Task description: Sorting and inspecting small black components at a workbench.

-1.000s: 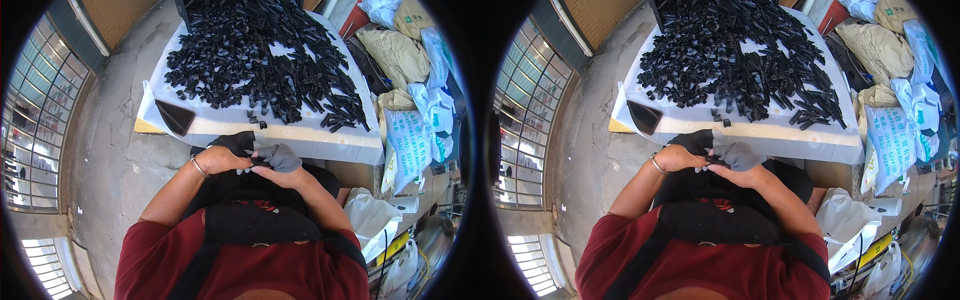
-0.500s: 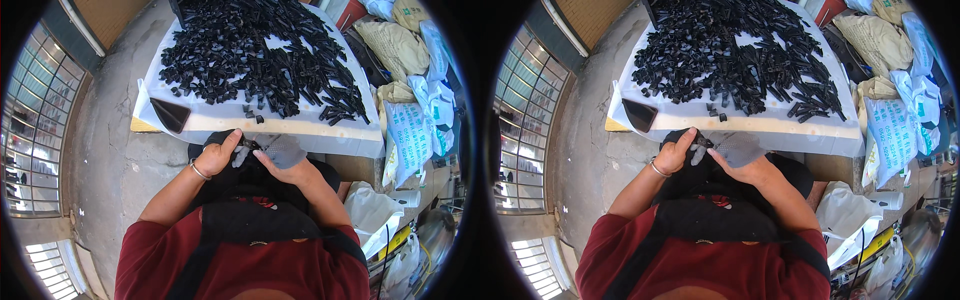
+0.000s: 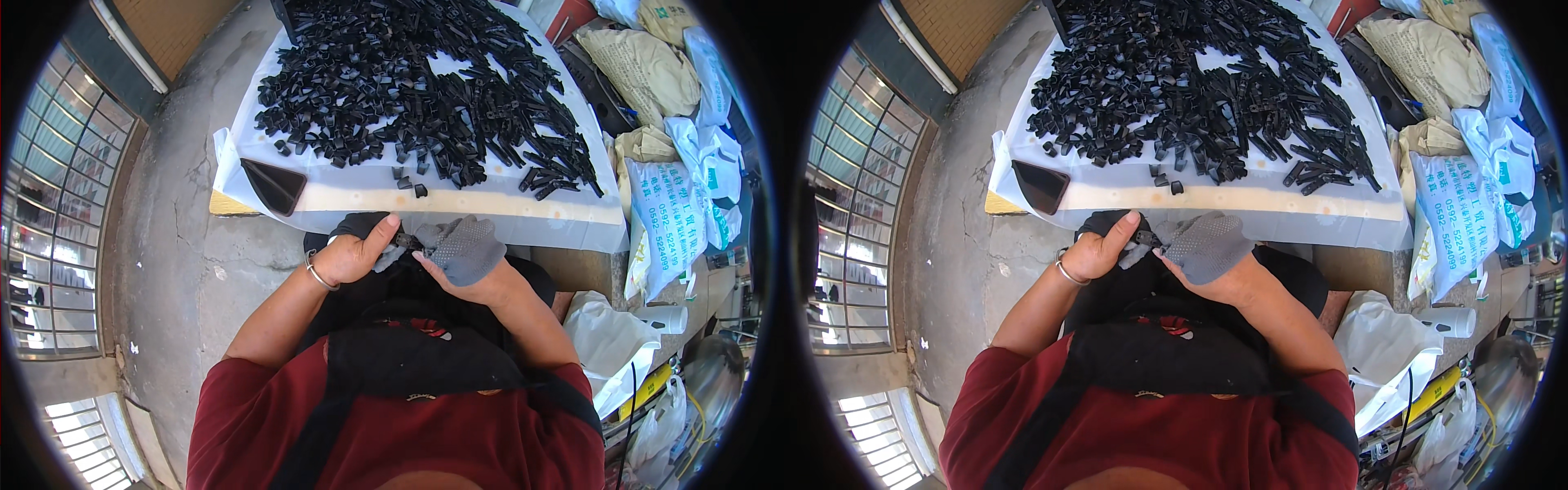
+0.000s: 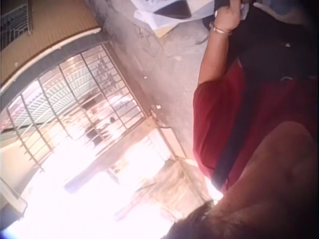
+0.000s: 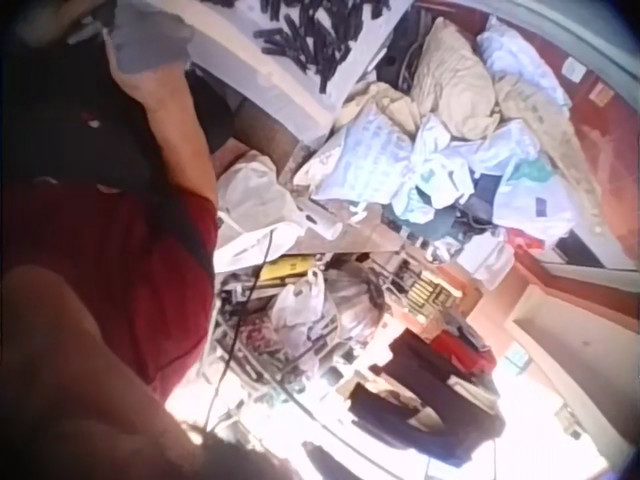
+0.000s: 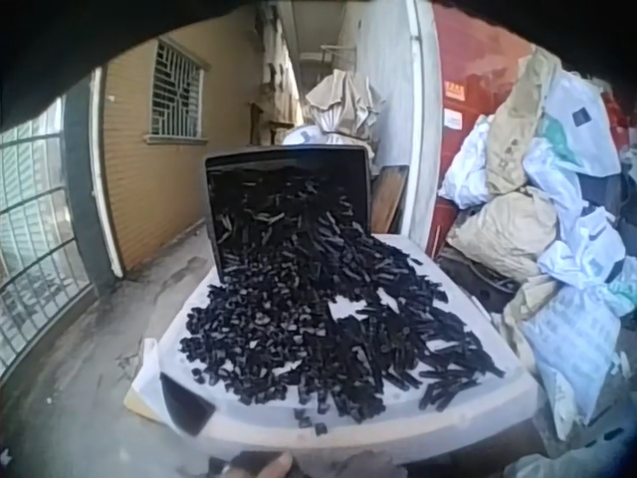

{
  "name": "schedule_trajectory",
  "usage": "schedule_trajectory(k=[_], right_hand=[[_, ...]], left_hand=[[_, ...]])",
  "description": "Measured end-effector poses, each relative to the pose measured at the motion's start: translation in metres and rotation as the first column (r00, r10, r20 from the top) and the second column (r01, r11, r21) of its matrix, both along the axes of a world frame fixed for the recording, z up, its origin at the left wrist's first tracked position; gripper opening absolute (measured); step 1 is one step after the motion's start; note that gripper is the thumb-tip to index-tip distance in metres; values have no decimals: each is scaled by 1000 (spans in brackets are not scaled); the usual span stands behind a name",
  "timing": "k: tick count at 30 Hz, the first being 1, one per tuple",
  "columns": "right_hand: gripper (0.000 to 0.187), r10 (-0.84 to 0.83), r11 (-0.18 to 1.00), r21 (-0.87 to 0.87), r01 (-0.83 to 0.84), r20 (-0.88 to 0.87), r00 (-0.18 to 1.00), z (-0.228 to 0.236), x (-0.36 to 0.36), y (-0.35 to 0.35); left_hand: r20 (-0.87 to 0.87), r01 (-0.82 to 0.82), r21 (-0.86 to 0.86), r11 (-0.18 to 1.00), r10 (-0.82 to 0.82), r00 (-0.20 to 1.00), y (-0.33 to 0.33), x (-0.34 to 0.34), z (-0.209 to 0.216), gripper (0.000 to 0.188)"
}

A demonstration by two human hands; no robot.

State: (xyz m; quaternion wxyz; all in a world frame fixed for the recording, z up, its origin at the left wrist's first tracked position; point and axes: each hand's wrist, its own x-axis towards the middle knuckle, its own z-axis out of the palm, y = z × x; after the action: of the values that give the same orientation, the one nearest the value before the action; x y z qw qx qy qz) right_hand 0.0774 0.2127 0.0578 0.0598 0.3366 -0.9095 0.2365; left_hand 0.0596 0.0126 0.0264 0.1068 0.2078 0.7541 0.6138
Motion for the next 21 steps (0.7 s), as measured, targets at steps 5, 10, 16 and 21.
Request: schedule_trajectory(k=[5, 10, 16, 21], right_hand=[[28, -1, 1000, 21, 0, 48, 999, -10, 4, -5], [31, 25, 989, 147, -25, 6, 1000, -23, 8, -8], [42, -23, 975, 223, 2, 93, 995, -9, -19, 16], [19, -40, 950, 294, 108, -229, 973, 27, -87, -21]], left_hand=[[-85, 43, -150, 988, -56, 995, 4, 3, 7, 40], [-202, 48, -305, 951, -114, 973, 14, 6, 12, 37], [-343, -205, -578, 790, -7, 939, 1, -32, 1, 39], [-594, -425, -499, 755, 58, 802, 15, -59, -22, 32]])
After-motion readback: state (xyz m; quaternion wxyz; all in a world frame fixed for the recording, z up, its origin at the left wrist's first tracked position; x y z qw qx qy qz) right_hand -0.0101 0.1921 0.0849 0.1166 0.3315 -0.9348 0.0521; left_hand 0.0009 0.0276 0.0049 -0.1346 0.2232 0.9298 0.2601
